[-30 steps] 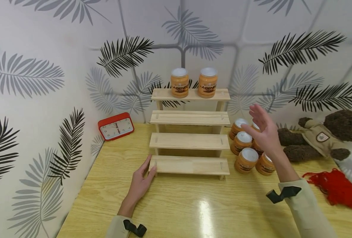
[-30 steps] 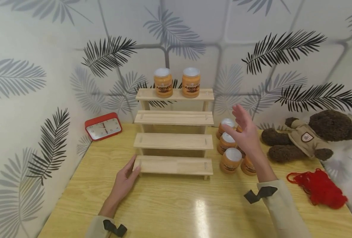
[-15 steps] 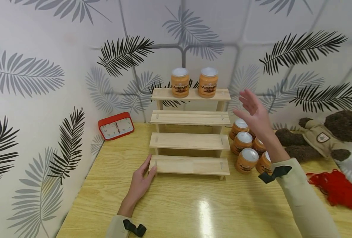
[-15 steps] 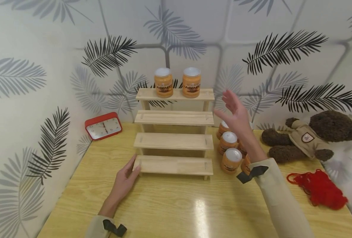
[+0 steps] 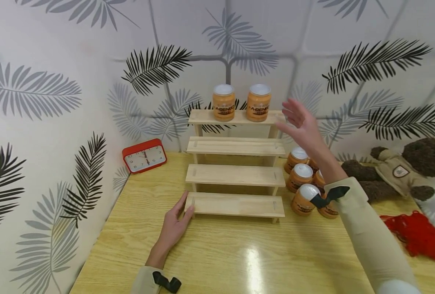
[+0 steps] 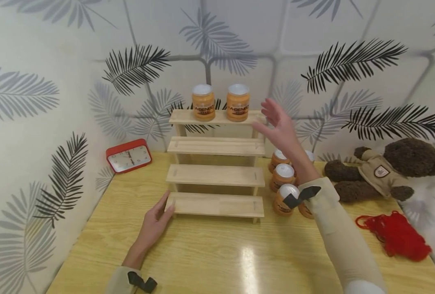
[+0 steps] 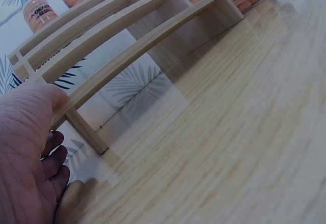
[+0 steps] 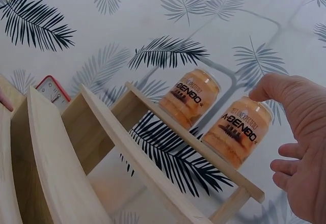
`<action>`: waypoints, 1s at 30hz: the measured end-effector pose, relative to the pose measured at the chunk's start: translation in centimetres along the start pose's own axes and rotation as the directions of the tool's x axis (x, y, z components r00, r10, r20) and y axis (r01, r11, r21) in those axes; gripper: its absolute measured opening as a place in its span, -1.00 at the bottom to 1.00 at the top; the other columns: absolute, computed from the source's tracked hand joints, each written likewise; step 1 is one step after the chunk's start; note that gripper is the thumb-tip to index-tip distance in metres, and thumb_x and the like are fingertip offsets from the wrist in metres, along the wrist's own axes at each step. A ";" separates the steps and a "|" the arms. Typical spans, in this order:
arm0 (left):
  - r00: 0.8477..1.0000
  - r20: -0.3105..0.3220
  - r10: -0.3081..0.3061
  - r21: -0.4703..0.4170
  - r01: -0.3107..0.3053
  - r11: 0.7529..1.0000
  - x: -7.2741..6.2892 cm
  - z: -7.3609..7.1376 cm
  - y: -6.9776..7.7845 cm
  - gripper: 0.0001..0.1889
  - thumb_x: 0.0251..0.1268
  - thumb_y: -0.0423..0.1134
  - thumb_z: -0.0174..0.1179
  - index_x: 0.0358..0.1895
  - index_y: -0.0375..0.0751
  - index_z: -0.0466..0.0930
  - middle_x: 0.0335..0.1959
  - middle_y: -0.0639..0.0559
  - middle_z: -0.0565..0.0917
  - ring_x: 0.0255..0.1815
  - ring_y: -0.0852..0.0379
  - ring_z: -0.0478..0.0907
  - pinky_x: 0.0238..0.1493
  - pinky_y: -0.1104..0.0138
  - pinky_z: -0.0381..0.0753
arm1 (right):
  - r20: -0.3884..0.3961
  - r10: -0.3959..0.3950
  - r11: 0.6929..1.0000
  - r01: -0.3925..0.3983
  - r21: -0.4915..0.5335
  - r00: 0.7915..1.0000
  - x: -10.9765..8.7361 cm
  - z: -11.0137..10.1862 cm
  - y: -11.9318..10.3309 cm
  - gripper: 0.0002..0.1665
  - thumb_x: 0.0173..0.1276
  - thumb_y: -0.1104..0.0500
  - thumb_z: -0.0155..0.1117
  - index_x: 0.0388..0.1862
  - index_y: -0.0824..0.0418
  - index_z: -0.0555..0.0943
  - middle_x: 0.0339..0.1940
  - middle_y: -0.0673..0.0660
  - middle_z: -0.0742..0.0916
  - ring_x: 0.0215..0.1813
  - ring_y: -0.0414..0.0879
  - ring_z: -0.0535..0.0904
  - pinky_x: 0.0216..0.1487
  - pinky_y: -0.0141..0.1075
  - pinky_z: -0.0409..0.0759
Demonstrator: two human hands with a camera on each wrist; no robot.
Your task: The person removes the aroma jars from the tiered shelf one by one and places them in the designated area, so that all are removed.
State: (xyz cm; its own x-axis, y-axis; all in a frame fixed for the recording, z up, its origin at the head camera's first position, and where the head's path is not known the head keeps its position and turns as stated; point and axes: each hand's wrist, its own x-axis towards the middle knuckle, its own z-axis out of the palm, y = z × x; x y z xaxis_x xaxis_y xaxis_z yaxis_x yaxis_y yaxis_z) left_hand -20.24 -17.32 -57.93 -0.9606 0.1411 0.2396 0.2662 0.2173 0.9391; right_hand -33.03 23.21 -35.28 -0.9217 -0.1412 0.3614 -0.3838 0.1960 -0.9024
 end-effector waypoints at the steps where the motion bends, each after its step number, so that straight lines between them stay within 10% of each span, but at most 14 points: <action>1: 1.000 -0.001 0.002 -0.002 -0.002 1.000 0.0 0.0 0.0 -0.34 0.64 -0.20 0.15 0.66 -0.23 0.15 0.62 -0.18 0.26 0.62 -0.02 0.21 0.57 0.04 0.20 | 0.005 0.004 1.000 -0.004 -0.001 1.000 0.3 0.1 0.0 0.02 0.45 0.20 0.42 0.73 0.19 0.09 0.64 0.24 0.35 0.63 0.12 0.27 0.64 -0.14 0.21; 20: 1.000 -0.011 -0.005 0.012 0.005 1.000 -0.1 0.1 2.0 -0.37 0.63 -0.34 0.12 0.63 -0.32 0.15 0.59 -0.38 0.24 0.60 -0.15 0.20 0.54 -0.03 0.18 | 0.113 0.046 0.999 -0.048 0.017 0.993 5.1 2.5 -0.2 0.12 0.36 0.15 0.52 0.73 0.14 0.08 0.62 0.24 0.36 0.59 0.16 0.30 0.61 -0.01 0.28; 30: 1.000 -0.014 0.005 0.032 -0.004 0.999 0.0 0.1 -0.2 -0.36 0.64 -0.24 0.15 0.65 -0.23 0.17 0.61 -0.18 0.28 0.60 -0.02 0.23 0.55 0.10 0.22 | 0.104 0.008 1.000 -0.007 -0.006 0.995 6.2 3.9 0.6 0.02 0.37 0.20 0.52 0.67 0.11 0.17 0.43 0.21 0.50 0.39 0.11 0.49 0.34 -0.12 0.57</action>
State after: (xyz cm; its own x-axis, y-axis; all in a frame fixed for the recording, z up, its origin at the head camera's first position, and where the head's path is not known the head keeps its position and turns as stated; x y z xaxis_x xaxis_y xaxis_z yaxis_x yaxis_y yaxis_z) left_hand -20.34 -17.28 -58.18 -0.9603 0.1286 0.2475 0.2727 0.2472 0.9298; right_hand -38.72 18.66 -34.47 -0.9138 -0.2394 0.3282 -0.3776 0.2027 -0.9035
